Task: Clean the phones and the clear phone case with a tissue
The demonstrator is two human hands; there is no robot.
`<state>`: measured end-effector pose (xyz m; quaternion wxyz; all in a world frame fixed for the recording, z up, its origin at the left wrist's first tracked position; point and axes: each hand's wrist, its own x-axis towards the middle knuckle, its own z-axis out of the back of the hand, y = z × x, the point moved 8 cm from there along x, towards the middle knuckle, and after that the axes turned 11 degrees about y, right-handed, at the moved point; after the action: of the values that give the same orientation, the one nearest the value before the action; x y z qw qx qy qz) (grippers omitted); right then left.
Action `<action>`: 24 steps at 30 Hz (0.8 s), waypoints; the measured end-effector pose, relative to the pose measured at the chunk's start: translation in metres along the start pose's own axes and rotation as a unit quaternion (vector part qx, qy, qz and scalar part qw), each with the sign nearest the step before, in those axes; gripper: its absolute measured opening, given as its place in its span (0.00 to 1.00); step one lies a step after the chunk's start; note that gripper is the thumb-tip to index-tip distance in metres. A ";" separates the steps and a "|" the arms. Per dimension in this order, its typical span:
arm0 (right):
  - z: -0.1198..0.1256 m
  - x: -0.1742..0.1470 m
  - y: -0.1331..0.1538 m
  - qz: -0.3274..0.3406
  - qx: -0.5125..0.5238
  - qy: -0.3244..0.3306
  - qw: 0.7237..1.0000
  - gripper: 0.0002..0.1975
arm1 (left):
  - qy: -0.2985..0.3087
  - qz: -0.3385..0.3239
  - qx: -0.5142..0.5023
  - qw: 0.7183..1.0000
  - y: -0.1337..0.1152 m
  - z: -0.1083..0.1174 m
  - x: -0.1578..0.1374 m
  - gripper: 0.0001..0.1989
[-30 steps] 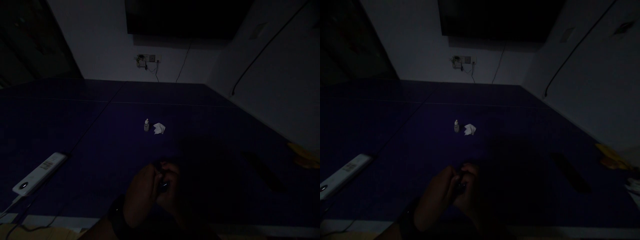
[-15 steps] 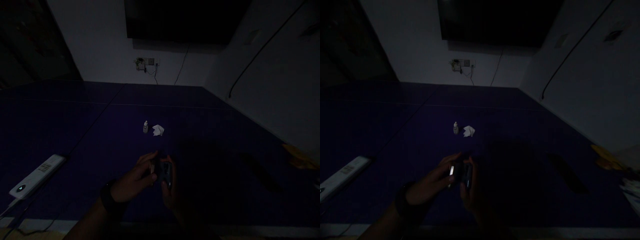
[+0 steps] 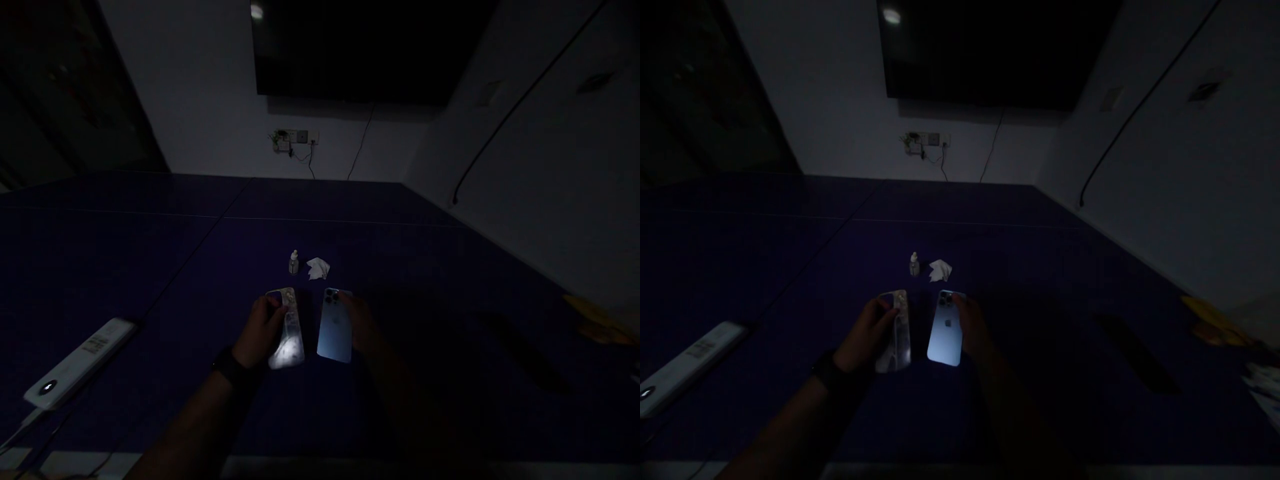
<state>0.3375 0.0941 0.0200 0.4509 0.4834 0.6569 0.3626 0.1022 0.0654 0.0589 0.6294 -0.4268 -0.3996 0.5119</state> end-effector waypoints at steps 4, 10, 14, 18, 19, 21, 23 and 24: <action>0.008 0.021 -0.002 0.021 -0.079 -0.037 0.996 0.16 | -0.017 0.012 0.061 0.998 0.023 0.003 0.023 0.07; 0.009 0.039 -0.003 0.045 -0.209 -0.061 0.975 0.16 | 0.004 0.019 0.173 0.985 0.037 -0.002 0.043 0.04; 0.006 0.047 -0.003 0.061 -0.301 -0.071 0.949 0.12 | 0.022 0.026 0.253 0.967 0.037 -0.005 0.048 0.04; 0.004 0.051 -0.001 0.071 -0.402 -0.088 0.909 0.11 | 0.024 0.036 0.328 0.944 0.033 -0.005 0.044 0.07; 0.004 0.052 0.000 0.072 -0.428 -0.092 0.896 0.11 | 0.022 0.039 0.344 0.938 0.032 -0.005 0.043 0.07; 0.001 0.052 0.002 0.075 -0.480 -0.100 0.869 0.11 | 0.014 0.048 0.375 0.926 0.031 -0.005 0.040 0.08; -0.002 0.052 0.003 0.076 -0.528 -0.105 0.840 0.10 | 0.006 0.056 0.399 0.915 0.030 -0.005 0.037 0.10; -0.004 0.051 0.003 0.075 -0.549 -0.107 0.826 0.10 | 0.003 0.059 0.408 0.911 0.029 -0.005 0.036 0.10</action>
<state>0.3286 0.1444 0.0119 0.6811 0.2397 0.2589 0.6416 0.1035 0.1033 0.0322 0.7185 -0.1570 -0.1281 0.6654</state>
